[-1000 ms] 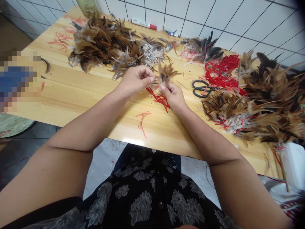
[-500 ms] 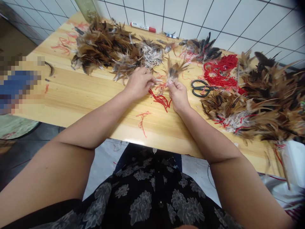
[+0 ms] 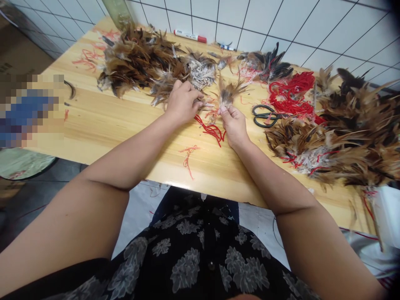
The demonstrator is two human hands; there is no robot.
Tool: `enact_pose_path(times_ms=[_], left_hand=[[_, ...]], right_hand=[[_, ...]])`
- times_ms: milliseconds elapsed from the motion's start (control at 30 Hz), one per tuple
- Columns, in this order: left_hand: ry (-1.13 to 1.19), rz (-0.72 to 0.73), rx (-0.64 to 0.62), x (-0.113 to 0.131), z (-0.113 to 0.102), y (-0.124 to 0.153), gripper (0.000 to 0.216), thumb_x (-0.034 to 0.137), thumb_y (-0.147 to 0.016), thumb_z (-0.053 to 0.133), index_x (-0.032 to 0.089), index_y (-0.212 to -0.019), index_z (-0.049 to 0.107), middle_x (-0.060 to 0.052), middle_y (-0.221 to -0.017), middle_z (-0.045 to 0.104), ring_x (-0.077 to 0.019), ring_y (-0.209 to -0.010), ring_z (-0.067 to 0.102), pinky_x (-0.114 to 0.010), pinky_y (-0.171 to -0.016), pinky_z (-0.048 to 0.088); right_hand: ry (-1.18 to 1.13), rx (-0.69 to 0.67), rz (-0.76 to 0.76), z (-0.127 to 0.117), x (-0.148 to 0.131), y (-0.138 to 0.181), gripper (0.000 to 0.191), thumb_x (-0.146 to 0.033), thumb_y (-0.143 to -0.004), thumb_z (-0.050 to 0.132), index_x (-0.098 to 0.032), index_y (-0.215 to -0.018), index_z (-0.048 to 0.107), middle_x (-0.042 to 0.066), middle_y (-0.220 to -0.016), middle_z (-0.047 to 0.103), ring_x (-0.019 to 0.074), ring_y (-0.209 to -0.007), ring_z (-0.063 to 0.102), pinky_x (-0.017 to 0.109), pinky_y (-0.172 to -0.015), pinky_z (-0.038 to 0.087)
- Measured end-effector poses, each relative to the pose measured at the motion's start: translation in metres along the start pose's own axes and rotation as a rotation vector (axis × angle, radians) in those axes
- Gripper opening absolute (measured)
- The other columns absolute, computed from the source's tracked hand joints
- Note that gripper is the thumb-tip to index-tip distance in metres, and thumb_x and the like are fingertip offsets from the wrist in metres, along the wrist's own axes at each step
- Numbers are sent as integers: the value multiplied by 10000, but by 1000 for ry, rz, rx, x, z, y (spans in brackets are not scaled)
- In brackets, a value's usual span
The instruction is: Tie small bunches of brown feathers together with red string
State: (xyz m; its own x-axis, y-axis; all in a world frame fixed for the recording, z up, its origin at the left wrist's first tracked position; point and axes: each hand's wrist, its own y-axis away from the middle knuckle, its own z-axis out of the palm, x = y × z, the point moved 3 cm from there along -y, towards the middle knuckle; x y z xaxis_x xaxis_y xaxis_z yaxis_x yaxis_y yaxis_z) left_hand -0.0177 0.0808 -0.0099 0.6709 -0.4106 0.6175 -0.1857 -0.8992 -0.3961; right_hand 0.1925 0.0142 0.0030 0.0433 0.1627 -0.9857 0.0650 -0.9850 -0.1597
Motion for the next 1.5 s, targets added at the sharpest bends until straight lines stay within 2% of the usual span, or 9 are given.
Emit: enact_pose_path(times_ms=[100,233,433,567,700,900,1100,1367,1500], left_hand=[[-42,19,-10,7,10,0,166,143,-869,878,268,-911,777,-85,-1041,655,-375,-1249,556,-549,-1214,451],[4,52,12,5,10,0,208,304,-905,889,282,-848,690,-113,-1042,683,-422,-1253,584,-570,-1191,484],[55,15,27,15,-9,6,406,322,-1057,953,277,-900,582,-37,-937,664,-312,-1132,669,-489,-1154,487],[225,-38,-6,28,-24,17,266,273,-1035,921,297,-960,667,-11,-878,687,-299,-1008,720,-415,-1010,522],[342,-77,-11,34,-33,21,226,265,-991,967,293,-1003,743,9,-862,706,-294,-1098,718,-379,-1102,527],[302,29,-115,50,-40,22,155,163,-939,880,278,-863,809,-54,-935,764,-355,-1112,771,-470,-1153,569],[380,20,-123,68,-41,28,177,164,-962,877,294,-849,839,-52,-990,819,-334,-1154,786,-454,-1167,590],[322,178,-54,62,-27,29,89,249,-993,794,266,-947,869,-58,-1086,874,-312,-1110,786,-497,-1098,585],[306,93,-42,54,-29,27,64,267,-956,835,303,-928,880,-72,-1158,870,-339,-1192,792,-488,-1158,622]], right_hand=[[30,-24,-21,1,-1,1,683,-925,-933,851,-278,-864,642,20,-815,692,262,-1065,770,382,-976,664],[47,-8,-29,-2,6,0,657,-883,-965,845,-275,-855,625,26,-841,705,258,-1093,766,362,-976,653],[68,-49,-50,-6,8,0,675,-909,-957,830,-272,-852,634,26,-851,683,252,-1079,738,367,-957,636],[73,-55,-50,-6,9,0,675,-921,-956,822,-274,-865,652,35,-866,699,262,-1096,744,377,-963,642],[62,-1,-37,-7,16,-1,652,-894,-1003,792,-268,-875,660,47,-895,731,266,-1130,761,378,-991,658],[92,-28,-46,-8,23,-1,642,-893,-1028,764,-263,-914,706,45,-920,730,270,-1156,755,387,-1009,656],[61,-10,-2,-10,31,-5,558,-771,-1058,815,-240,-905,734,33,-931,780,224,-1037,728,363,-1018,623],[-6,-162,85,-3,23,-4,579,-754,-904,993,-224,-837,770,32,-853,774,228,-950,739,353,-913,621],[-78,-183,110,-5,19,-4,585,-764,-850,1034,-223,-841,813,53,-915,845,231,-950,780,378,-967,669]])
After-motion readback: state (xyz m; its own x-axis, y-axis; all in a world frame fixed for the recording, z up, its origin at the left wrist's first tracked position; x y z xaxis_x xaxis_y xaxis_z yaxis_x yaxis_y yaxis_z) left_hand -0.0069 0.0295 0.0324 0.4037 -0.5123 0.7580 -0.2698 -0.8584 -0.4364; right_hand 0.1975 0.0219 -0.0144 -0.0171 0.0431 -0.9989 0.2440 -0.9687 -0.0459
